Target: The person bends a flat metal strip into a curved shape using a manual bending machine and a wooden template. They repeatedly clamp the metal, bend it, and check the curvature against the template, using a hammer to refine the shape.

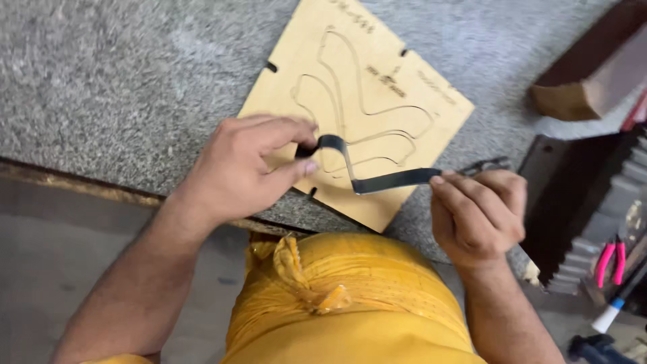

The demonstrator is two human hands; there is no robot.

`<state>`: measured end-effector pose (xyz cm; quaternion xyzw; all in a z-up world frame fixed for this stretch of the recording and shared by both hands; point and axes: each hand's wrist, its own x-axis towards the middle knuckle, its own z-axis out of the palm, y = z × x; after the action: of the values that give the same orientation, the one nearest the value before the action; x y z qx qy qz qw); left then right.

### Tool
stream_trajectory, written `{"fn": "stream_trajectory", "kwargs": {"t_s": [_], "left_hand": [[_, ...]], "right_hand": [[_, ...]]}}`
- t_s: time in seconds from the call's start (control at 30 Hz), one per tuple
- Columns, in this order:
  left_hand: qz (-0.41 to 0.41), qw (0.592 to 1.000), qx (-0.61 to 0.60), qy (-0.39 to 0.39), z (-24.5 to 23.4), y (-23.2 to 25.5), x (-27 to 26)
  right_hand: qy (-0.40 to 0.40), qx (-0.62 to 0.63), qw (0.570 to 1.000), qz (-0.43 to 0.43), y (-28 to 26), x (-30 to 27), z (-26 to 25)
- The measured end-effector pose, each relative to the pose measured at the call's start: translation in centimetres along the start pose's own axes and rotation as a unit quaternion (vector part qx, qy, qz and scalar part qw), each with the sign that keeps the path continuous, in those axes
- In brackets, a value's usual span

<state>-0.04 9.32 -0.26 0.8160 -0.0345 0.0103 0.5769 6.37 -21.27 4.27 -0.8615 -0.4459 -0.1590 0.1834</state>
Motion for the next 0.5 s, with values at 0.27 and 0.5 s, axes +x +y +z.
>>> {"fn": "stream_trajectory", "kwargs": {"t_s": [0.27, 0.5], "left_hand": [[-0.188, 0.812, -0.534, -0.139, 6.3, 0.2, 0.6], [-0.056, 0.785, -0.596, -0.159, 13.5, 3.3, 5.6]], "right_hand": [[0.156, -0.163, 0.974, -0.009, 2.2, -5.4, -7.2], [-0.076, -0.071, 0.942, 0.319, 0.5, -16.0, -5.4]]}}
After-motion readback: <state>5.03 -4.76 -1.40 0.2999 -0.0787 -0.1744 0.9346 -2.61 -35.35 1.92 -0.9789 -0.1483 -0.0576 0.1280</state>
